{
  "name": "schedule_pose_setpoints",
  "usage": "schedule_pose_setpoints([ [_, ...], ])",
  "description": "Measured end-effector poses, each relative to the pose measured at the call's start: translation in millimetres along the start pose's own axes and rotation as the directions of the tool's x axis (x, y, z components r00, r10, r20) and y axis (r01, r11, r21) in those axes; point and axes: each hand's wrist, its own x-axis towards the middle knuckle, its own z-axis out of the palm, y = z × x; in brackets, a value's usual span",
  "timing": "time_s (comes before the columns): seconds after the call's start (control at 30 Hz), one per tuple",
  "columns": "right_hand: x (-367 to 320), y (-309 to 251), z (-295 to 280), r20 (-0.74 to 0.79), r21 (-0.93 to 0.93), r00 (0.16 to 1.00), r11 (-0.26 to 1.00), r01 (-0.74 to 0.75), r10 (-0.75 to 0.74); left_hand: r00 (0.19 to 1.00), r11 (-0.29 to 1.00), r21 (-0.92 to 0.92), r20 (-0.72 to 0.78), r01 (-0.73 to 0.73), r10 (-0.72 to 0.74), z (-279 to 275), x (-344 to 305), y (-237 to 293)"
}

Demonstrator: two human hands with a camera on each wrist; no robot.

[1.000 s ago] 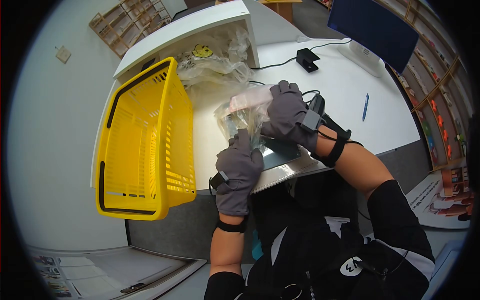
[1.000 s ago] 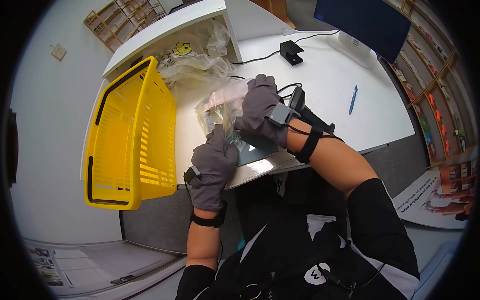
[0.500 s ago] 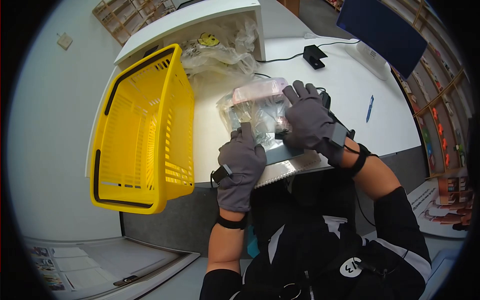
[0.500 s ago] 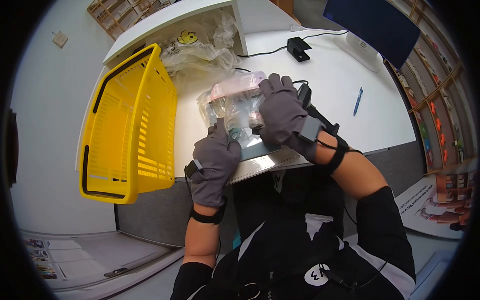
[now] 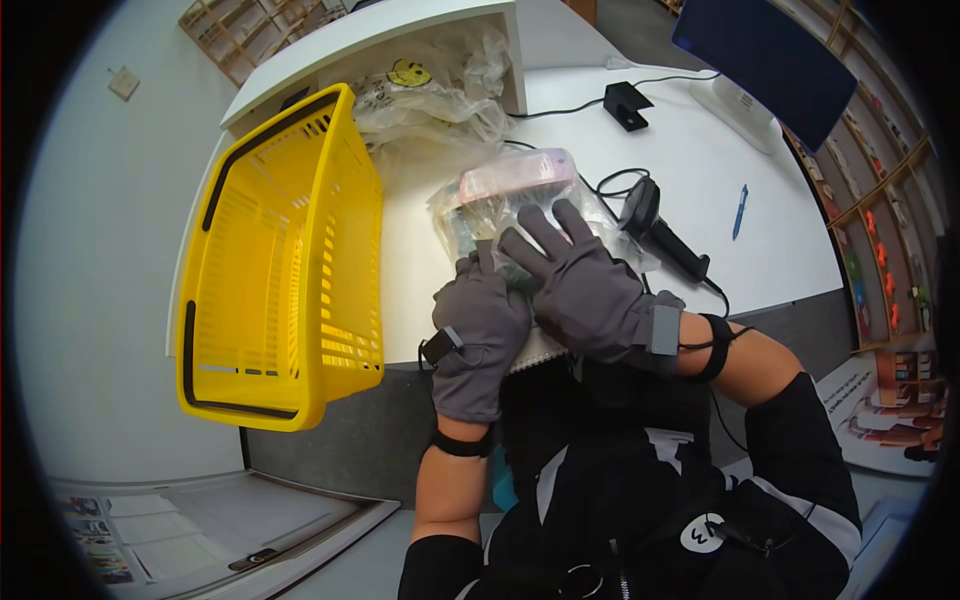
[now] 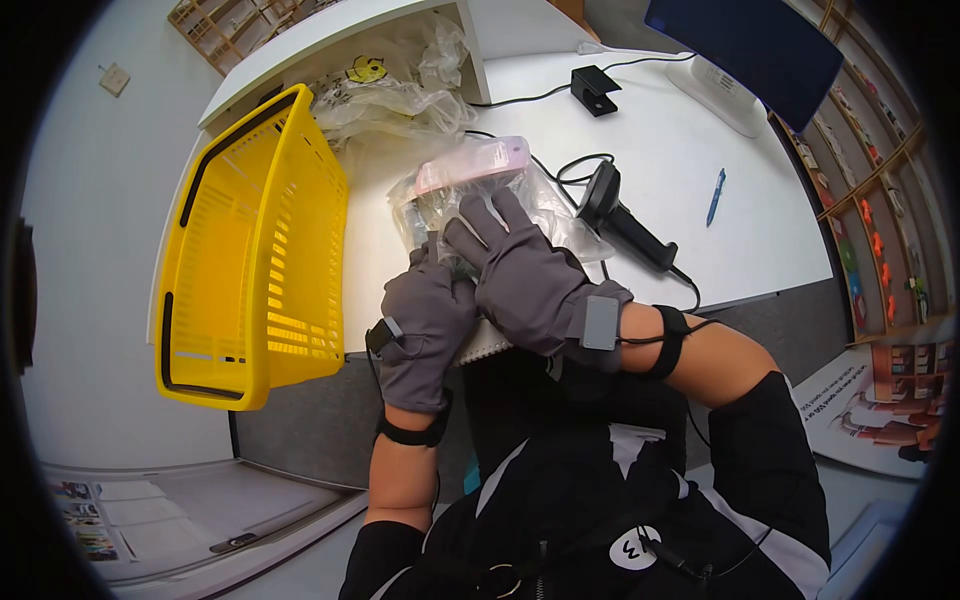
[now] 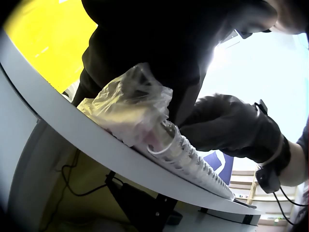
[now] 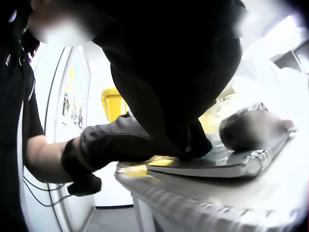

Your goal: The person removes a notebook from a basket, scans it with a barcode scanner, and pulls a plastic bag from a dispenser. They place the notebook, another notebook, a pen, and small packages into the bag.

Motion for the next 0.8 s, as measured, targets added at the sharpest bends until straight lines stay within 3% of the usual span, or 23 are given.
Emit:
schedule_pose_setpoints([
  [0.07, 4.4, 0.9, 3.1, 0.027, 0.051, 0.998, 0.997, 0.056, -0.058, 0.996, 0.999, -0.014, -0.078, -0.052, 0.05, 4.1, -1.1, -5.3],
  [0.17, 16.4, 15.8, 2.5, -0.188, -0.054, 0.981, 0.997, -0.054, 0.043, 0.996, 0.999, 0.005, -0.079, -0.042, 0.042, -0.1, -2.1, -2.2],
  [0.2, 18.3, 19.4, -0.7, -0.188, -0.054, 0.981, 0.997, -0.049, 0.038, 0.996, 0.999, 0.012, -0.077, -0.04, 0.041, -1.6, -1.9, -1.3],
  [0.27, 18.8, 26.4, -11.2, -0.104, -0.071, 0.985, 0.986, -0.148, 0.14, 0.998, 0.999, 0.02, -0.056, -0.03, 0.032, -1.9, -2.5, -2.8],
  [0.57, 7.5, 43.1, -26.1, 0.004, -0.05, 0.976, 0.975, -0.218, 0.218, 0.999, 1.0, 0.003, -0.045, -0.016, 0.016, 1.0, 0.1, -5.5],
  [0.7, 9.9, 42.3, -22.3, 0.158, -0.124, 0.951, 0.961, -0.247, 0.265, 0.999, 1.0, 0.01, -0.046, -0.023, 0.023, 0.4, -2.1, -1.3],
  [0.8, 20.6, 41.3, -35.2, 0.298, 0.104, 0.934, 0.966, -0.238, 0.198, 0.998, 1.0, 0.025, -0.06, -0.014, 0.015, 1.2, -1.5, -1.8],
])
